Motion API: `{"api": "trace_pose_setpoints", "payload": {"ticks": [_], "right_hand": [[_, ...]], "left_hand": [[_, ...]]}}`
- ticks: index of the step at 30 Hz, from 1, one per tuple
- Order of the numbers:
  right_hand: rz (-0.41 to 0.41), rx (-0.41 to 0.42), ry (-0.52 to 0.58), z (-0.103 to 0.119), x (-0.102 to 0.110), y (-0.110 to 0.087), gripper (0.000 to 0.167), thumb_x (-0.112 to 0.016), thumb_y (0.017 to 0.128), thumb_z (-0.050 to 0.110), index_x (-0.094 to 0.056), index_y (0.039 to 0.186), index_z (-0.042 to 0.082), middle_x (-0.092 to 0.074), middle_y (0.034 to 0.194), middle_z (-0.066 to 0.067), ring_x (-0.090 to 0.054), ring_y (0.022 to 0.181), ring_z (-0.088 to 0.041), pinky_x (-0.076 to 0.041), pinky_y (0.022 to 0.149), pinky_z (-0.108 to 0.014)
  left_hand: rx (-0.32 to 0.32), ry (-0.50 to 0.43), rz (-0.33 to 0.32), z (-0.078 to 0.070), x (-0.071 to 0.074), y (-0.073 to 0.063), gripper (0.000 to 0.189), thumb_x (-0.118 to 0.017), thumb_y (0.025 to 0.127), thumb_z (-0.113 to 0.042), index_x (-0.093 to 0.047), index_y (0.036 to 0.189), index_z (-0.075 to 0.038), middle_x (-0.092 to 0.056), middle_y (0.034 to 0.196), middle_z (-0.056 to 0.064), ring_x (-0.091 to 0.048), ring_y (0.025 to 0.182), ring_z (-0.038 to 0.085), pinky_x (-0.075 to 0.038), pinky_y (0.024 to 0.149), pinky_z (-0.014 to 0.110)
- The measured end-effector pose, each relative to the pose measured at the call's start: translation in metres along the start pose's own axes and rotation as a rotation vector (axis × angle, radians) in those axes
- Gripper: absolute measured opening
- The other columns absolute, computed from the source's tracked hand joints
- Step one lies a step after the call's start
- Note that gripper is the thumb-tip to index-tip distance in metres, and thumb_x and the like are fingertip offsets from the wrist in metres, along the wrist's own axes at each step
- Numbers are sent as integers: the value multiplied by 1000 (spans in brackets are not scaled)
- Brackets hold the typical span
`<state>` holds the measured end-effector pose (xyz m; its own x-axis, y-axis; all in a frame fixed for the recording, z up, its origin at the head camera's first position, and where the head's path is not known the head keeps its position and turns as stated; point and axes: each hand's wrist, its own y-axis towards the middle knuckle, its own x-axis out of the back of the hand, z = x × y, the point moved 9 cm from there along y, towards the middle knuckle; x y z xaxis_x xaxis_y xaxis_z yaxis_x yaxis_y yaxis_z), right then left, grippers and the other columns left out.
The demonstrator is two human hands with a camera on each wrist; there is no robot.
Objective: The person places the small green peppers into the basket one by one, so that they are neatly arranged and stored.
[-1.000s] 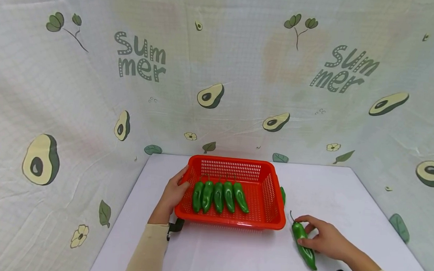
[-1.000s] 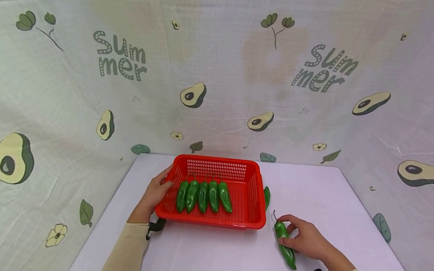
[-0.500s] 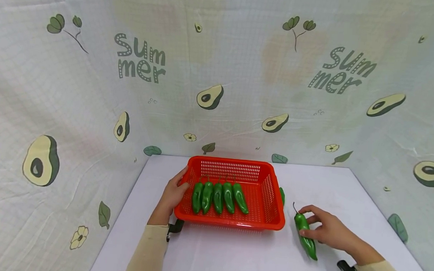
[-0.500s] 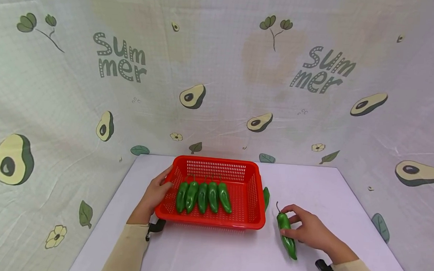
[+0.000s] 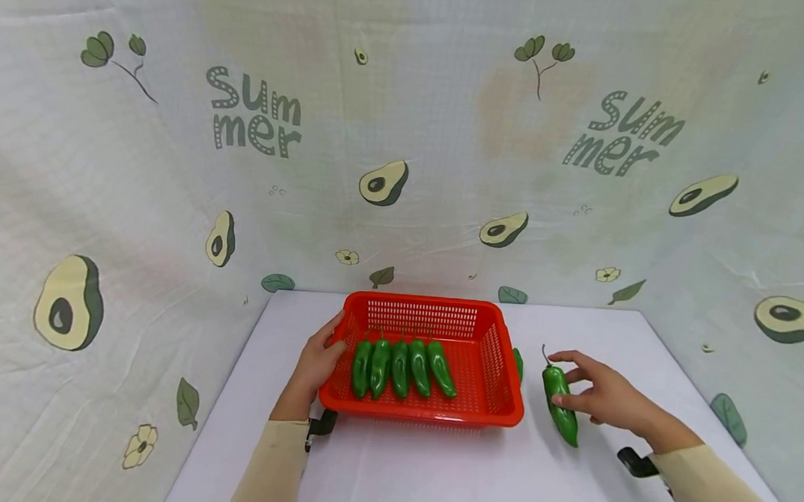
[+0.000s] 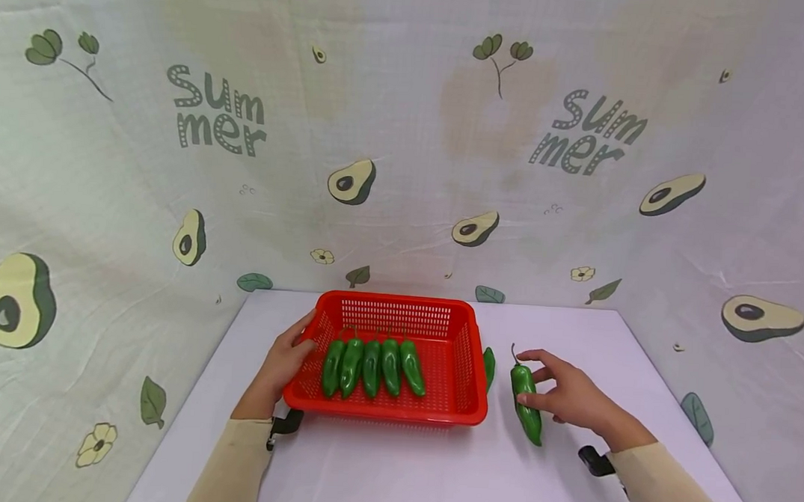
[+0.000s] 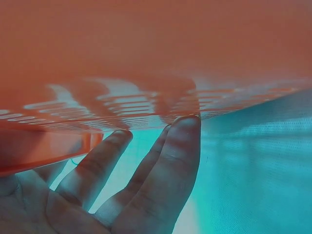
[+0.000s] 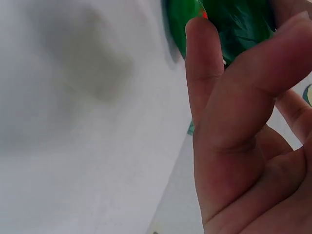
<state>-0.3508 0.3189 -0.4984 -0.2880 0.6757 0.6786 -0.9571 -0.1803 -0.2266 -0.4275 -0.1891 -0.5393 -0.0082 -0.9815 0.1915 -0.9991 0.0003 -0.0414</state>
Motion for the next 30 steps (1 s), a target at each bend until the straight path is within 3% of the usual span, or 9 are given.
{"api": "trace_pose_setpoints", "payload": {"ticks": [14,21,30], "right_hand": [[-82,69,-32,28,17,23,77,-88,84,41,-53,147,15,-68,127,-21,-69,98,-27,-61,64,-40],[-112,79,-10,51,28,34,79,-88,84,45,-53,147,14,-71,124,-20,-74,88,-23,-61,64,-40],[-76,104,27,84,27,51,77,-88,85,45,-54,145,10,-75,118,-15,-76,85,-23,-63,66,-41]], "left_hand": [[-1,-7,5,0,-1,0,67,-55,101,-14,-41,163,-37,-52,156,8,-61,117,33,-59,94,49],[-3,-13,10,0,0,0,68,-55,101,-14,-41,163,-38,-51,156,9,-62,118,33,-59,94,48],[-7,-12,3,-1,0,0,68,-55,100,-15,-42,163,-38,-53,154,10,-62,119,35,-60,93,47]]}}
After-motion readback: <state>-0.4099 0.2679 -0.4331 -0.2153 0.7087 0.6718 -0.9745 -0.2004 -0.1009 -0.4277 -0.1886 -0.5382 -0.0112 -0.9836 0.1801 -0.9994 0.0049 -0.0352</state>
